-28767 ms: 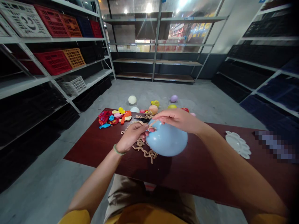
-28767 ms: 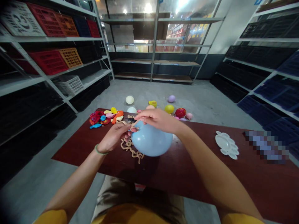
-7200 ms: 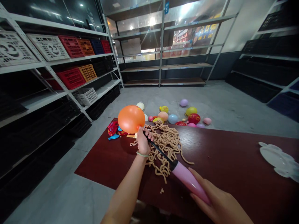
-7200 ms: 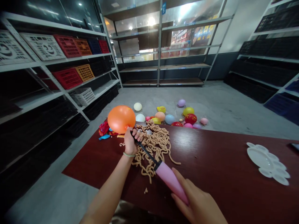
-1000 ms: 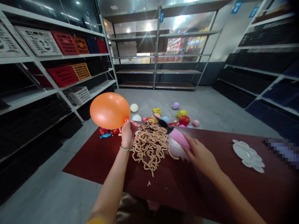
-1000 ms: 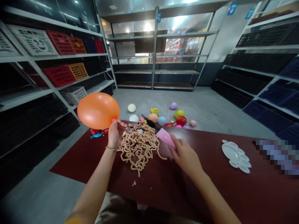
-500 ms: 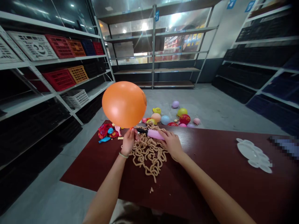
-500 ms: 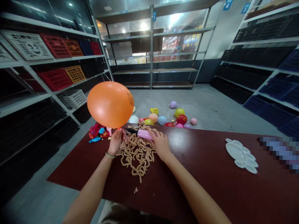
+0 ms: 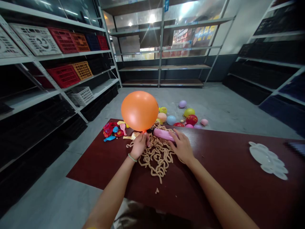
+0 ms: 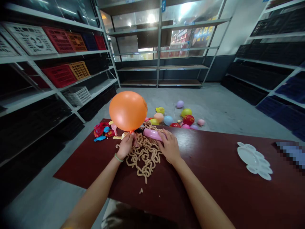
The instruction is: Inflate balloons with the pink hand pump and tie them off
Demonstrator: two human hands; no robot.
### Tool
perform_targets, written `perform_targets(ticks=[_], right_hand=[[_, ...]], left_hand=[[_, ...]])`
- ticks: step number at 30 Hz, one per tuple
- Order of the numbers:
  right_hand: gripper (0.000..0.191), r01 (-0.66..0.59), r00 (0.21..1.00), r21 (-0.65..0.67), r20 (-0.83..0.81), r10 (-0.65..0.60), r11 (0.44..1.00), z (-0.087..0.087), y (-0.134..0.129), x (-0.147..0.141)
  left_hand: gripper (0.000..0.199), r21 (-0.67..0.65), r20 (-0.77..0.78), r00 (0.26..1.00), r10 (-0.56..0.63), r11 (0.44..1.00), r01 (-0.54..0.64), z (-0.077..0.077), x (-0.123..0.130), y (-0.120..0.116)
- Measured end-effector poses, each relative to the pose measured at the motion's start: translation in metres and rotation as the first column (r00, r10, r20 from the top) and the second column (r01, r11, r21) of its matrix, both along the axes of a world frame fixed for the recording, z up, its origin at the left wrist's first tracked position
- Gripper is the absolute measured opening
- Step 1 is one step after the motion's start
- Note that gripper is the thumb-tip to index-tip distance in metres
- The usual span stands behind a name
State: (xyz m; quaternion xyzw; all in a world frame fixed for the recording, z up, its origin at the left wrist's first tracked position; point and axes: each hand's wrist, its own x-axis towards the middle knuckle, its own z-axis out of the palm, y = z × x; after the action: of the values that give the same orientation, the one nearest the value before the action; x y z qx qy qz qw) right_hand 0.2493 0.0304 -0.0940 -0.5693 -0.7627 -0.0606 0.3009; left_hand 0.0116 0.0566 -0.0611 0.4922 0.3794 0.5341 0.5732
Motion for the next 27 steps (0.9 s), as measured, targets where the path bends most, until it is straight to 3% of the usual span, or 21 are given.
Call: perform_targets(ticks=[7,10,13,17,19,22,27], right_hand=[[0.054,0.008,1.000,0.033,-0.023,-0.007,0.999,-0.003,-0.002,-0.002],[0.060,0.024,0.999,0.110,-0.031,-0.020,0.994,0.004,-0.004,-0.002],[0.064,-0.039,0.999,0.255,0.025,0.034,0.966,0.029,-0.011,-0.002],[0.068,-0.151,0.985,0.394,0.140,0.103,0.907,0.084,-0.029,-0.015],[0.070,-0.240,0.954,0.377,0.264,0.144,0.895,0.107,-0.038,-0.027],[0.067,-0.371,0.849,0.196,0.467,0.247,0.908,0.126,-0.045,-0.041],[0.061,-0.334,0.806,0.098,0.546,0.230,0.937,0.138,-0.042,-0.043]], left_hand=[[0.039,0.072,-0.095,0.995,0.009,0.997,-0.002,-0.011,-0.002,0.000],[0.037,0.082,-0.135,0.991,0.013,0.997,-0.002,-0.014,-0.002,-0.002],[0.035,0.118,-0.220,0.975,0.000,0.993,0.027,-0.011,-0.002,-0.005],[0.033,0.222,-0.302,0.953,0.040,0.975,0.029,-0.004,-0.001,-0.008],[0.028,0.269,-0.339,0.939,0.051,0.962,0.045,-0.001,0.001,-0.010],[0.023,0.314,-0.384,0.923,0.009,0.942,0.121,0.004,0.005,-0.013],[0.027,0.270,-0.313,0.946,-0.087,0.947,0.176,0.022,0.011,-0.021]])
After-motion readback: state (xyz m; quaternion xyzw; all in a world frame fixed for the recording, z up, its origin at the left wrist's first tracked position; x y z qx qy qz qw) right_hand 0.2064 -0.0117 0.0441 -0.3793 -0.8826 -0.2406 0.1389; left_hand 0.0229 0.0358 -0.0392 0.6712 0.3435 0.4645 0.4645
